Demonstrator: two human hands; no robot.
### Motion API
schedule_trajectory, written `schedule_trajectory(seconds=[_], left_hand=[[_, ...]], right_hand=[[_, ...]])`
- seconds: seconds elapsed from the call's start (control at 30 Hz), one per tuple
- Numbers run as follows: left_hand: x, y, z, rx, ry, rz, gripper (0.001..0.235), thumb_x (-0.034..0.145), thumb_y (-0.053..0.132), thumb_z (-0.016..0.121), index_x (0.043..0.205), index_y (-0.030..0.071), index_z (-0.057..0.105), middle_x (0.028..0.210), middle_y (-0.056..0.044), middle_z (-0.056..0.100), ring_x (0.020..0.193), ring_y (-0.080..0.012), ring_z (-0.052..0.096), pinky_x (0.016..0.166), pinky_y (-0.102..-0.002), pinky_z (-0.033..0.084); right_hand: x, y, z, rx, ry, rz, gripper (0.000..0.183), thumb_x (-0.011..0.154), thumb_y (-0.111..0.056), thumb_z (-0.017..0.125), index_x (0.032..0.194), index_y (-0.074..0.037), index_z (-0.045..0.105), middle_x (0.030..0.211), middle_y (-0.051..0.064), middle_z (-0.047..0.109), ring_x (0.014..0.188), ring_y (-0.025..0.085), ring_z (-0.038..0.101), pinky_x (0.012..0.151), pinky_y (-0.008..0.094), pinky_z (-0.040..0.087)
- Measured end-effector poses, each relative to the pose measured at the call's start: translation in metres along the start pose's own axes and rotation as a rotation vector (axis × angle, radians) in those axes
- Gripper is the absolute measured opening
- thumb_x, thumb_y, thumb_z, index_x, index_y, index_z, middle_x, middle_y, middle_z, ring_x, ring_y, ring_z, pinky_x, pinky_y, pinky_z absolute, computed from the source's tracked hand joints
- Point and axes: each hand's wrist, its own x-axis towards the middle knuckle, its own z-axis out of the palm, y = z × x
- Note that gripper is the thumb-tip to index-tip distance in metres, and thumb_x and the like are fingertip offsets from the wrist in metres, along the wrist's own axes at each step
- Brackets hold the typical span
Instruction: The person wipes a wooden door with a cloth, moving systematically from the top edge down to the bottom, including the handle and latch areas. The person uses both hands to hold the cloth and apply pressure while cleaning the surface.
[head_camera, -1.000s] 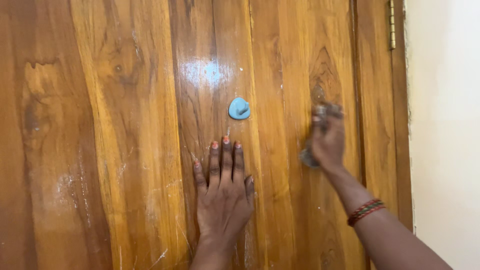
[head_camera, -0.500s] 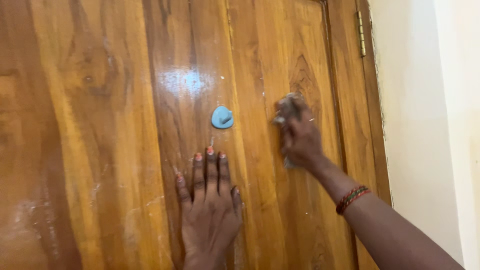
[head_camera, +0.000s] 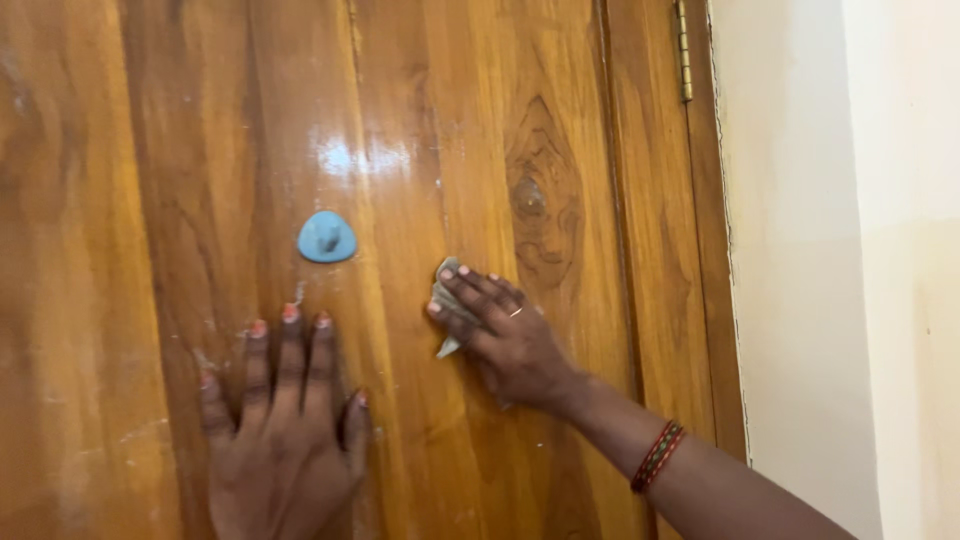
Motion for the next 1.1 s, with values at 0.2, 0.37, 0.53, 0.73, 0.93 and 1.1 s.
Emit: schedule_trajectory(seconds=[0.2,0.37,0.53,0.73,0.93,1.1], left_hand=[[0.003,0.004,-0.002,-0.190,0.113,0.019,0.066,0.101,0.052,0.041,0.156,0.016,0.044,0.161,-0.010,0.041,0.153,-0.0287,0.031,0.122,-0.068,0.013],[0.002,0.019,-0.002,-0.136,0.113,-0.022,0.068,0.101,0.052,0.040,0.156,0.013,0.043,0.164,-0.014,0.038,0.155,-0.0333,0.029,0.121,-0.074,0.008],[0.012,0.082,0.036,-0.051,0.081,-0.125,0.082,0.096,0.053,0.044,0.160,0.004,0.028,0.169,-0.027,0.020,0.157,-0.0438,0.017,0.114,-0.073,-0.001],[0.058,0.220,0.109,-0.177,-0.084,0.181,0.068,0.101,0.039,0.040,0.158,0.006,0.023,0.166,-0.019,0.020,0.155,-0.0358,0.012,0.121,-0.062,-0.004],[0.087,0.285,0.145,-0.154,-0.196,0.219,0.066,0.096,0.024,0.040,0.159,0.007,0.027,0.168,-0.015,0.021,0.156,-0.0309,0.014,0.123,-0.056,0.004],[0.083,0.290,0.155,-0.015,-0.164,0.307,0.061,0.098,0.024,0.036,0.158,0.013,0.027,0.167,-0.009,0.021,0.155,-0.0259,0.014,0.122,-0.058,0.006]], right_hand=[[-0.046,0.127,-0.048,-0.206,0.083,0.427,0.049,0.101,0.003,0.055,0.146,-0.014,0.056,0.126,0.015,0.070,0.120,0.033,0.063,0.101,0.044,0.055],[-0.110,0.152,-0.060,-0.042,0.068,0.552,0.057,0.106,-0.008,0.051,0.161,0.001,0.036,0.162,0.028,0.038,0.147,0.044,0.038,0.116,0.050,0.039],[-0.140,0.126,-0.054,-0.088,-0.093,0.361,0.050,0.099,-0.021,0.057,0.148,-0.010,0.052,0.160,0.013,0.044,0.152,0.035,0.035,0.119,0.052,0.033],[-0.137,0.128,-0.054,0.047,0.113,0.484,0.045,0.103,-0.014,0.055,0.148,-0.013,0.055,0.161,0.012,0.047,0.153,0.034,0.041,0.125,0.047,0.029],[-0.157,0.144,-0.042,0.060,0.207,0.618,0.049,0.108,-0.011,0.049,0.157,-0.013,0.048,0.163,0.014,0.046,0.154,0.035,0.041,0.127,0.049,0.027],[-0.162,0.175,-0.038,-0.062,0.301,0.856,0.049,0.108,-0.012,0.047,0.158,-0.013,0.044,0.165,0.018,0.039,0.154,0.038,0.035,0.125,0.048,0.024]])
